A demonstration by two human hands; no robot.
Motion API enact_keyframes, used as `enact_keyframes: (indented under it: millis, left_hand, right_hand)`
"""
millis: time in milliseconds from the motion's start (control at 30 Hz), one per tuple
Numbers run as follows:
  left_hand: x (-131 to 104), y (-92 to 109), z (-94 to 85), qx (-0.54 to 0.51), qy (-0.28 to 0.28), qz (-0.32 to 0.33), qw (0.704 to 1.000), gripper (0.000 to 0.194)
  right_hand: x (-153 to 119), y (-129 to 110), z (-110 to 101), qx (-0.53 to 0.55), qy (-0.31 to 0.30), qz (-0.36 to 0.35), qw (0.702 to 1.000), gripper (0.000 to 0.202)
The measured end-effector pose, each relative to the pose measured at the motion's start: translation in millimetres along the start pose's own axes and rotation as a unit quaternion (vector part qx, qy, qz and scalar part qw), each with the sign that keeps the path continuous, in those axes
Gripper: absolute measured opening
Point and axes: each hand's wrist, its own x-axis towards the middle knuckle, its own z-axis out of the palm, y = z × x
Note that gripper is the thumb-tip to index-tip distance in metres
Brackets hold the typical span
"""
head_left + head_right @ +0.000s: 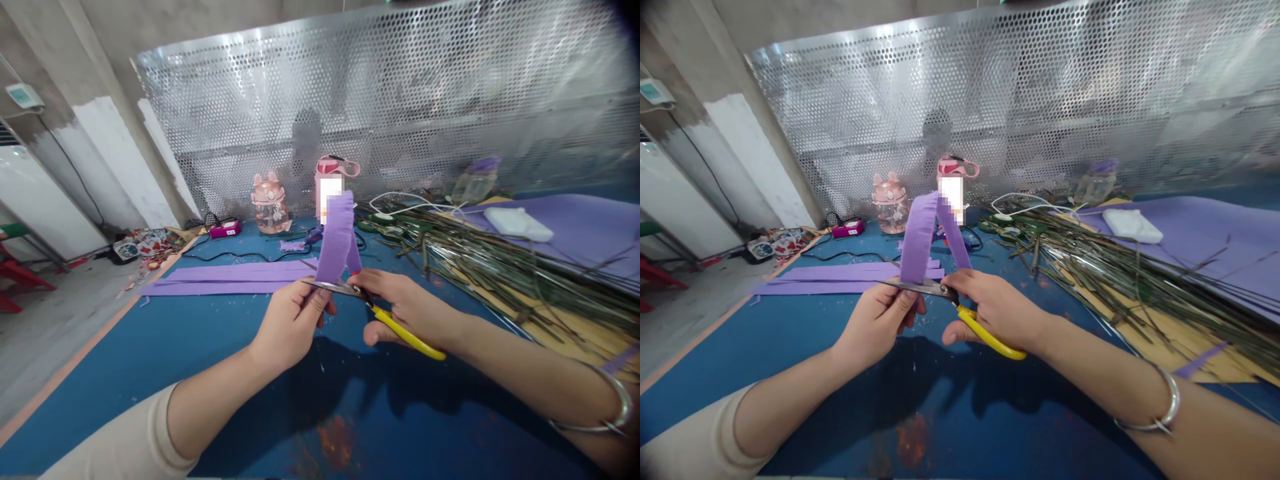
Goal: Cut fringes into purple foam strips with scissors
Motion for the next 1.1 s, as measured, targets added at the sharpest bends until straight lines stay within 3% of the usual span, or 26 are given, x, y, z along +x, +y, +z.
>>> enact_keyframes:
  millis: [467,933,1100]
  left_hand:
    - [-0.5,-1.6,0.1,-0.014,-0.003,0.013,1.000,0.032]
    - [1.4,-2.3,-0.8,-0.015,0.009,0.004,1.000,0.033]
    - [2.9,-2.5,-0.5,-0.059,0.033,-0.030,0.997,0.029]
  right_hand:
    - [-0.5,-3.6,-3.9,-0.044,0.044,-0.027,0.998,0.068]
    - [1.6,-4.6,-4.1,-0.053,0.029,0.009,0.998,0.062]
    - [3.8,-4.0,-3.2,-0.082,0.013,0.014,0.996,0.071]
